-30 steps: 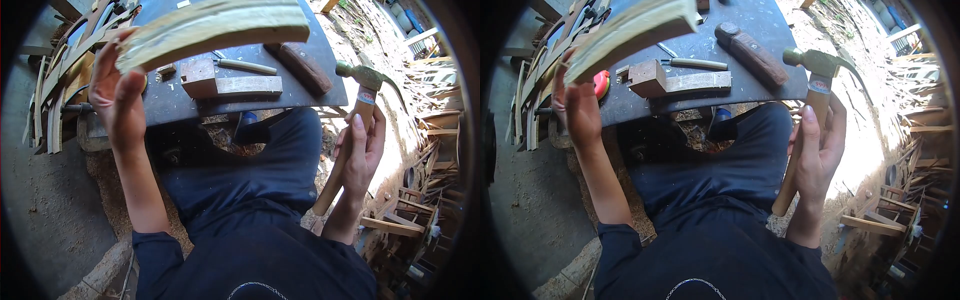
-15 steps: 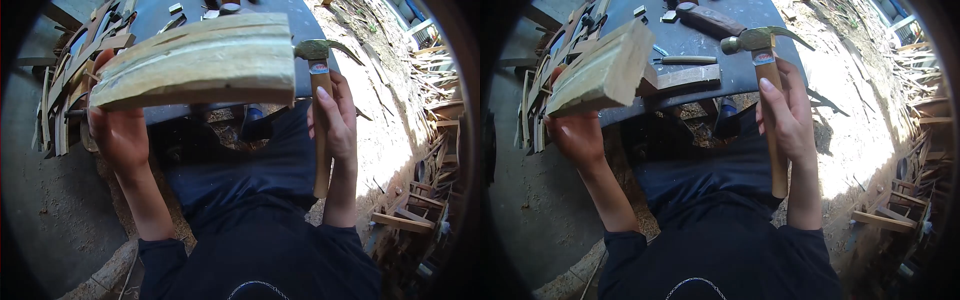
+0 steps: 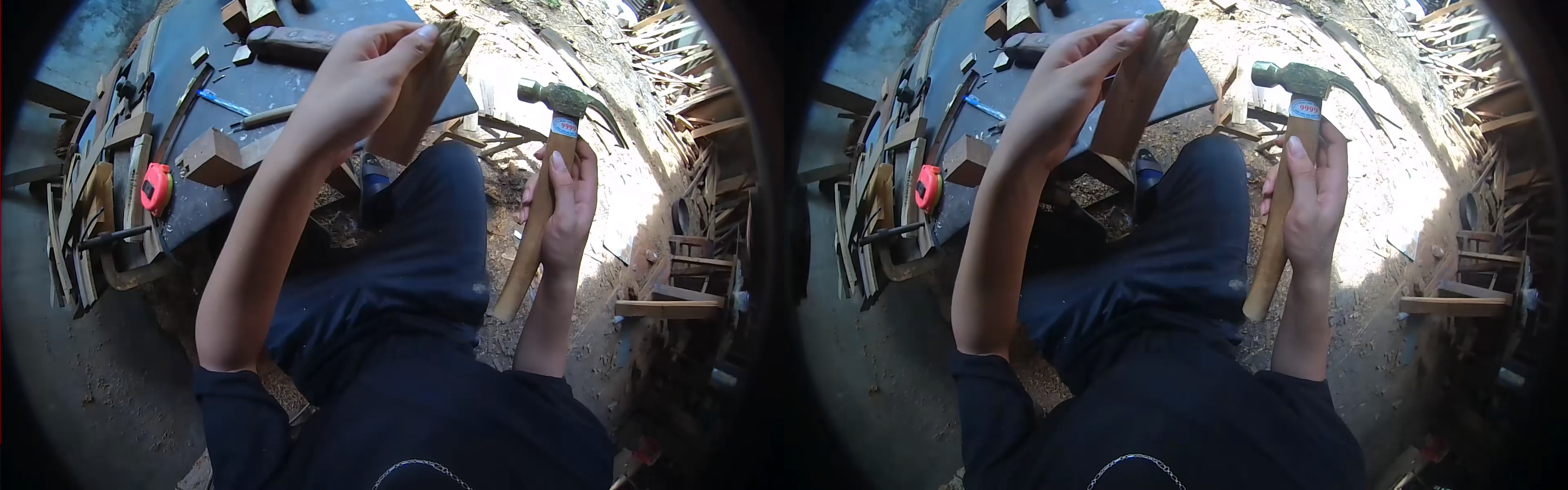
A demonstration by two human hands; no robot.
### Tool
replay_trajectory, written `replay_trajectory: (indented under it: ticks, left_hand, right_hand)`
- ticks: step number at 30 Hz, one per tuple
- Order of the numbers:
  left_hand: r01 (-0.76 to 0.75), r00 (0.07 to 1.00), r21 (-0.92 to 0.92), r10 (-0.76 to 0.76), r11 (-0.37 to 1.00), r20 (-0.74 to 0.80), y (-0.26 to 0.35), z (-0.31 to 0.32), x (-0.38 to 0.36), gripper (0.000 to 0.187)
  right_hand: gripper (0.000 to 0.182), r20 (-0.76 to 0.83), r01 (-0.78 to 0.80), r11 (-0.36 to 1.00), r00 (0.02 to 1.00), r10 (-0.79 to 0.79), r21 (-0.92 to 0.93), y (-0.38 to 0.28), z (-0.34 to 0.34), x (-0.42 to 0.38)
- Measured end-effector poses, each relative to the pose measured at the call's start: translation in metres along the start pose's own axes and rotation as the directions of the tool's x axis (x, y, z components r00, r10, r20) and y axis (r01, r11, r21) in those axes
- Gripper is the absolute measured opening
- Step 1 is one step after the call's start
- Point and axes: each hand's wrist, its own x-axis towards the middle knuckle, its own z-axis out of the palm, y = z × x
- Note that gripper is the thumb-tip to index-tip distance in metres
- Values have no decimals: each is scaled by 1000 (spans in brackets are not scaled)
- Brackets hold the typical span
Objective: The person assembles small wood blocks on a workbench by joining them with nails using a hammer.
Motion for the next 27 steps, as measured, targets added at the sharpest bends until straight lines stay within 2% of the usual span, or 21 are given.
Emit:
replay_trajectory:
  ticks: [3, 4, 7, 8, 11, 12, 14, 17, 20, 23, 26, 27]
  left_hand:
    - [-64, 997, 379, 74, 923, -10, -18, 8, 19, 42]
    - [-155, 977, 528, 207, 835, -41, -24, 12, 17, 42]
    - [-183, 948, 743, 316, 644, -41, -31, 22, 6, 28]
    - [-182, 938, 784, 345, 594, -44, -40, 23, 5, 31]
    - [-129, 917, 813, 381, 568, -120, -46, 31, 3, 27]
    - [-128, 908, 840, 402, 527, -115, -48, 31, 3, 26]
    - [-122, 890, 888, 445, 443, -99, -55, 33, 6, 24]
    - [-166, 841, 899, 534, 405, -86, -60, 34, 6, 23]
    - [-214, 795, 882, 600, 421, -94, -63, 31, 7, 23]
    - [-199, 854, 778, 495, 596, -161, -57, 30, 0, 24]
    - [-122, 906, 763, 385, 635, -175, -52, 28, 2, 29]
    - [-125, 903, 771, 394, 624, -173, -53, 28, 3, 30]
  right_hand:
    - [44, 24, 34, 996, 999, -33, -82, -1, -14, 4]
    - [46, 39, 47, 991, 998, -43, -122, -2, -18, 5]
    - [49, 81, 121, 968, 991, -105, -221, 1, -24, 15]
    - [48, 102, 105, 959, 992, -80, -264, -2, -25, 17]
    - [44, 166, 161, 906, 981, -103, -392, -10, -20, 26]
    - [42, 173, 181, 906, 977, -122, -383, -6, -19, 29]
    - [41, 257, 321, 840, 940, -225, -437, -5, -19, 37]
    - [40, 338, 443, 772, 888, -311, -455, -8, -14, 43]
    - [38, 386, 507, 734, 853, -352, -452, -13, -10, 49]
    - [37, 394, 522, 719, 845, -363, -458, -15, -7, 51]
    - [37, 367, 492, 740, 863, -347, -458, -14, -3, 50]
    - [37, 361, 485, 746, 867, -344, -456, -12, -3, 50]
